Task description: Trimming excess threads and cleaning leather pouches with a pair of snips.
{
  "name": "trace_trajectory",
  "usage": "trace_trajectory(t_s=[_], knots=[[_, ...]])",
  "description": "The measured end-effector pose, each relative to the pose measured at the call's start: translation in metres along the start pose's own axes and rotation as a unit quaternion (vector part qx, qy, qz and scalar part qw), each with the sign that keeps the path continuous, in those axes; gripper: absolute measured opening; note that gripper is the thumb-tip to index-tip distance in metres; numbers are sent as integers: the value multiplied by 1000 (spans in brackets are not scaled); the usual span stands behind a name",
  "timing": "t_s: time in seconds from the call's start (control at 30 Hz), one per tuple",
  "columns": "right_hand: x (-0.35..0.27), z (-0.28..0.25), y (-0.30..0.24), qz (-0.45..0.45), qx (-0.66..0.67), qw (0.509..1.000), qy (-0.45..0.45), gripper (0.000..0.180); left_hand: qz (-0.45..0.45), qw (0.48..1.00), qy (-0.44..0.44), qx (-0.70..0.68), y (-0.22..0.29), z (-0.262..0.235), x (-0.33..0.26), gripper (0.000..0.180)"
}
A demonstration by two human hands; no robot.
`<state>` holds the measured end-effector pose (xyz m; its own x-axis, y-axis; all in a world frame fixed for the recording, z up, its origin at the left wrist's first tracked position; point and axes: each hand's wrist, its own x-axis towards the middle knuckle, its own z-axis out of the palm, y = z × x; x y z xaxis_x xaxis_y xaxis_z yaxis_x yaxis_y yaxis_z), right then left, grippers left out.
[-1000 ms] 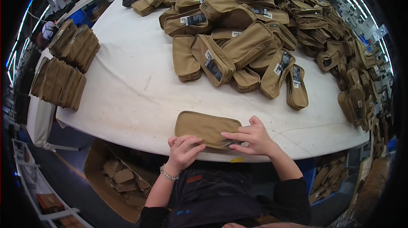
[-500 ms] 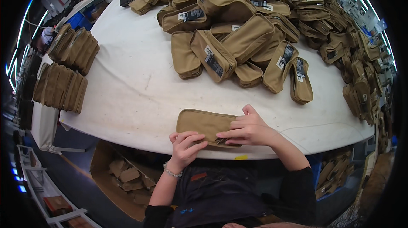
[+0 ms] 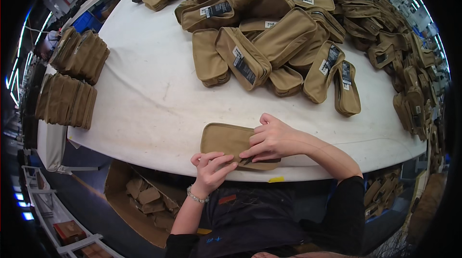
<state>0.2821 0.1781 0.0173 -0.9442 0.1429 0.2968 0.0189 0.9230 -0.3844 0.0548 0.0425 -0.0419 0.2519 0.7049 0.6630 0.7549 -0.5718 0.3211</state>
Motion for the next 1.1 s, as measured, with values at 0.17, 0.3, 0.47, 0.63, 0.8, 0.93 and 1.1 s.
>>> trace_trajectory(t_s=[0.17,0.3,0.47,0.63,0.8,0.93,1.1], knots=[[3,-7,2,2,4,999,-33,23,-1,1000,-7,4,-1,1,-2,30],[5,-5,4,-10,13,999,-34,24,-2,1000,-12,3,1,1,-1,29],[4,-3,7,-23,25,999,-21,24,-4,1000,-12,2,1,1,-2,29],[6,-2,13,-28,63,997,-35,24,0,1000,-8,5,-2,2,-2,29],[6,-1,16,-29,51,998,-29,25,1,1000,-8,12,-3,2,0,29],[6,-7,13,-16,14,999,-43,23,-1,1000,-12,10,-2,2,-1,29],[7,-3,8,-29,-36,999,-15,25,-1,1000,-12,5,-1,2,-1,28]])
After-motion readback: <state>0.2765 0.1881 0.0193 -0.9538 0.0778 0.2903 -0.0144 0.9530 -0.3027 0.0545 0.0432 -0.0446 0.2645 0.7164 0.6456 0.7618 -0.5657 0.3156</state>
